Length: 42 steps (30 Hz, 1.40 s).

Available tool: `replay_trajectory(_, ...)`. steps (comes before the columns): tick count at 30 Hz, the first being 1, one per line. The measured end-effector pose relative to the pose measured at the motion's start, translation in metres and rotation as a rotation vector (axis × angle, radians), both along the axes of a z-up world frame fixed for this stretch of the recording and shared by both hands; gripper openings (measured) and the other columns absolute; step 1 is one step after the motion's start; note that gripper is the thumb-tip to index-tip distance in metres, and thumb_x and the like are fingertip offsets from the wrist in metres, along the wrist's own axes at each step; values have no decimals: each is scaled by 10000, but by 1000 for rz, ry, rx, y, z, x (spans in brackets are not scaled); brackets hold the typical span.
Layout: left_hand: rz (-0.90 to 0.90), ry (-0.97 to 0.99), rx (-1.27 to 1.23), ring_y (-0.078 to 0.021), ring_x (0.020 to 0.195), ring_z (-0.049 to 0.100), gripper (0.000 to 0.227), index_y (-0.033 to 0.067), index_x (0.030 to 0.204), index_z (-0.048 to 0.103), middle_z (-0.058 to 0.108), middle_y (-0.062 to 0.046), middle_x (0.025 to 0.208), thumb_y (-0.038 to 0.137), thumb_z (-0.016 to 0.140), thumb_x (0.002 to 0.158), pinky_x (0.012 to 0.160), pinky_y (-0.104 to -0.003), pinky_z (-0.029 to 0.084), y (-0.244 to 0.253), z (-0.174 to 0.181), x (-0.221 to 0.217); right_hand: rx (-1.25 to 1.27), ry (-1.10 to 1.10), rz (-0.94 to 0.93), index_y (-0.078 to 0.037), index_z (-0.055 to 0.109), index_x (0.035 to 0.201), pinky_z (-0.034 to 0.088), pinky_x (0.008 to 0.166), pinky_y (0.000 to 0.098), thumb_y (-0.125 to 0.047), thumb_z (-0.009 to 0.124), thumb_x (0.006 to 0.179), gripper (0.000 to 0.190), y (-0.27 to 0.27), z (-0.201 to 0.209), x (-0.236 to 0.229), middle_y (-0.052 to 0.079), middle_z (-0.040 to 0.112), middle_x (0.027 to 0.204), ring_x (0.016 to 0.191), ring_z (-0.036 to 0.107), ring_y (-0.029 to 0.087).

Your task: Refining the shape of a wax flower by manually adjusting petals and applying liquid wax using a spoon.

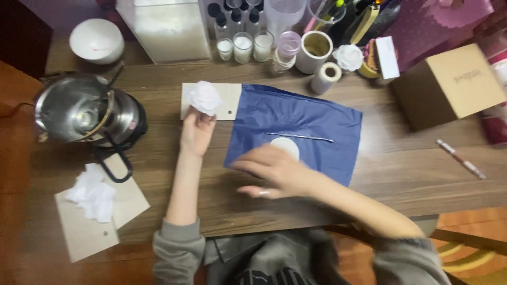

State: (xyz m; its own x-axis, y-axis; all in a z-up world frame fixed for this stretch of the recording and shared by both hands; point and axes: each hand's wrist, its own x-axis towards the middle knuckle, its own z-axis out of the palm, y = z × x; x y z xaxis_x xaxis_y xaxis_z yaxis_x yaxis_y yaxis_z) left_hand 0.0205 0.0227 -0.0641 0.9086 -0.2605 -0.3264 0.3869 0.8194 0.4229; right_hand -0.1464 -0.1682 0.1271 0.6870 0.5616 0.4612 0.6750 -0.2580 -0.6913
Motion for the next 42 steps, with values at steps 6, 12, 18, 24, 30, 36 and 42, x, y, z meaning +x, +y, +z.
replay_trajectory(6, 36, 41, 5, -158, 824, 703, 71, 225, 921, 662, 710, 49, 950, 180, 619, 886, 862, -356, 516, 0, 17, -2, -1056, -222, -246, -216, 379, 1385, 293, 1006, 503, -641, 682, 619, 927, -94, -42, -17, 167, 362, 1425, 1318, 329, 364)
replay_trajectory(12, 71, 27, 16, -145, 829, 696, 86, 217, 939, 652, 705, 38, 957, 167, 628, 873, 861, -337, 513, 2, 43, -14, -1060, 153, -262, -196, 316, 1433, 372, 951, 493, -592, 660, 640, 951, -104, -44, 1, 214, 335, 1430, 1322, 326, 409)
replay_trajectory(18, 68, 35, 15, -130, 818, 696, 73, 219, 920, 648, 704, 46, 923, 170, 621, 874, 849, -330, 519, -1, 39, -12, -1024, 38, -249, -209, 360, 1414, 451, 821, 400, -594, 693, 594, 965, -109, -55, 14, 160, 444, 1346, 1274, 413, 326)
replay_trajectory(24, 15, -18, 27, -150, 848, 697, 92, 232, 974, 632, 701, 30, 982, 190, 583, 909, 877, -356, 509, -1, 43, -16, -970, 1, -232, -192, 391, 1397, 470, 799, 392, -608, 674, 606, 937, -101, -59, 36, 150, 486, 1303, 1251, 448, 300)
replay_trajectory(30, 38, -76, -5, -144, 853, 697, 87, 199, 975, 619, 705, 11, 967, 176, 559, 915, 860, -344, 521, -2, 57, -19, -977, -9, -235, -196, 411, 1375, 469, 819, 390, -634, 647, 617, 907, -92, -63, 55, 132, 496, 1299, 1255, 452, 276)
replay_trajectory(36, 85, -52, -75, -158, 835, 705, 65, 187, 916, 652, 712, 12, 912, 159, 618, 868, 836, -340, 538, -9, 75, -20, -1109, -98, -275, -242, 386, 1381, 404, 938, 417, -726, 653, 560, 990, -66, -27, 57, 92, 485, 1312, 1295, 417, 235)
replay_trajectory(42, 92, -90, -99, -164, 827, 705, 49, 195, 907, 652, 712, 6, 918, 169, 625, 875, 817, -331, 543, -15, 50, -11, -120, 183, 84, -46, 635, 1103, 525, 781, 435, -334, 649, 824, 402, 57, 18, 51, 160, 682, 976, 906, 665, 343)
